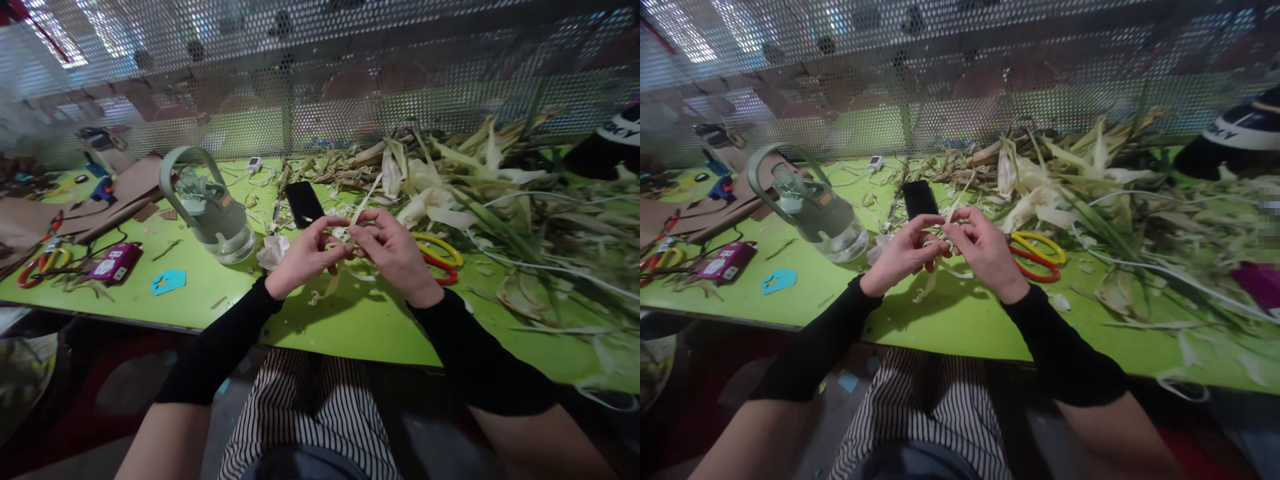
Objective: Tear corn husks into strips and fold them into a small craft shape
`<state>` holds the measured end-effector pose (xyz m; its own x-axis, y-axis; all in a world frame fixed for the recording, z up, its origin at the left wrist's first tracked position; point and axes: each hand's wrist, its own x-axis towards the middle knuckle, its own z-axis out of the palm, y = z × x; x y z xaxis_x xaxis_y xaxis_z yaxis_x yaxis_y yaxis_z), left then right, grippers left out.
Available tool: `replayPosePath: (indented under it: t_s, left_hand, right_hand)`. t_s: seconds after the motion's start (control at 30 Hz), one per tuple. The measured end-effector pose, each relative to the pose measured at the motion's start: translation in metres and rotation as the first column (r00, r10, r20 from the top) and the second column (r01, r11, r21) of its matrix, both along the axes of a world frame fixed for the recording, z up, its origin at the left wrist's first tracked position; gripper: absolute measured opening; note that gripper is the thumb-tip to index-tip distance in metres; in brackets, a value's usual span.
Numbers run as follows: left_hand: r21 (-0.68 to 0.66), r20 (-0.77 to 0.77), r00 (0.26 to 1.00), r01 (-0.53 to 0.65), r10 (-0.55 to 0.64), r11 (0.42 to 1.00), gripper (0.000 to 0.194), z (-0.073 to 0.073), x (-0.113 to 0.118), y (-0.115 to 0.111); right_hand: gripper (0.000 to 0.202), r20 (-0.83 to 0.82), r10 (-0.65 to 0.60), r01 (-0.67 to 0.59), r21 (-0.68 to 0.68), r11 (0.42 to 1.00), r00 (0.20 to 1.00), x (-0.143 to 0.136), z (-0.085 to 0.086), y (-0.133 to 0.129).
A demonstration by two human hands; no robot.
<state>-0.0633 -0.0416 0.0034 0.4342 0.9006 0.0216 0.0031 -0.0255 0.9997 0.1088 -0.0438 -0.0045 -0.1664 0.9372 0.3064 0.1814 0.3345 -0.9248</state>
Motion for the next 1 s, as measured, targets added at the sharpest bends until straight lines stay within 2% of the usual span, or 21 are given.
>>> replayPosePath:
  t_s: [0.13,0.27,0.37,0.47,0.5,0.57,0.63,0.7,0.73,0.8,0.9,1.0]
  left_hand:
    - [-0.04,-0.007,1.0,0.014,-0.014,0.999,0.021,0.002,0.0,-0.001]
    - [0.002,-0.002,1.0,-0.03,0.03,1.0,0.01,-0.004,0.0,-0.001]
    - [0.033,0.011,0.999,-0.05,0.05,0.998,0.008,-0.007,-0.001,0.001]
    - [-0.035,0.021,0.999,-0.043,0.043,0.998,0.007,-0.006,-0.002,0.003]
    - [-0.074,0.032,0.999,-0.037,0.039,0.997,0.008,-0.004,-0.003,0.004]
    - [-0.147,0.065,0.997,-0.031,0.041,0.989,0.011,-0.001,-0.005,0.006]
    - [-0.178,0.093,0.994,-0.036,0.054,0.983,0.014,0.001,-0.006,0.007]
    - [-0.165,0.101,0.992,-0.054,0.071,0.985,0.016,0.0,-0.007,0.007]
    - [-0.15,0.099,0.992,-0.066,0.081,0.986,0.016,0.0,-0.007,0.008]
    - [-0.125,0.095,0.99,-0.089,0.101,0.988,0.015,-0.002,-0.006,0.008]
    - [-0.115,0.115,0.987,-0.102,0.115,0.988,0.014,-0.002,-0.006,0.008]
    - [-0.111,0.152,0.98,-0.112,0.129,0.987,0.013,0.0,-0.005,0.008]
  right_hand:
    - [0.027,-0.043,-0.046,0.046,-0.002,0.999,0.998,0.0,0.002,0.001]
    - [0.027,-0.049,-0.046,0.044,-0.044,0.998,0.998,-0.002,0.003,0.0]
    - [0.028,-0.052,-0.065,0.062,-0.066,0.996,0.997,-0.002,0.0,0.002]
    - [0.029,-0.031,-0.097,0.094,-0.069,0.993,0.995,0.0,-0.006,0.008]
    - [0.028,-0.009,-0.116,0.116,-0.041,0.992,0.993,0.001,-0.008,0.011]
    - [0.026,0.071,-0.206,0.199,0.098,0.975,0.976,0.005,-0.01,0.014]
    - [0.025,0.157,-0.359,0.3,0.308,0.903,0.92,0.008,-0.009,0.015]
    - [0.027,0.224,-0.449,0.315,0.453,0.834,0.865,0.01,-0.008,0.015]
    - [0.031,0.258,-0.44,0.284,0.474,0.833,0.86,0.009,-0.007,0.014]
    - [0.037,0.334,-0.331,0.171,0.427,0.888,0.883,0.007,-0.006,0.011]
    - [0.032,0.408,-0.148,0.028,0.284,0.958,0.901,0.002,-0.006,0.009]
    - [0.026,0.39,-0.035,-0.024,0.145,0.989,0.92,0.0,-0.006,0.008]
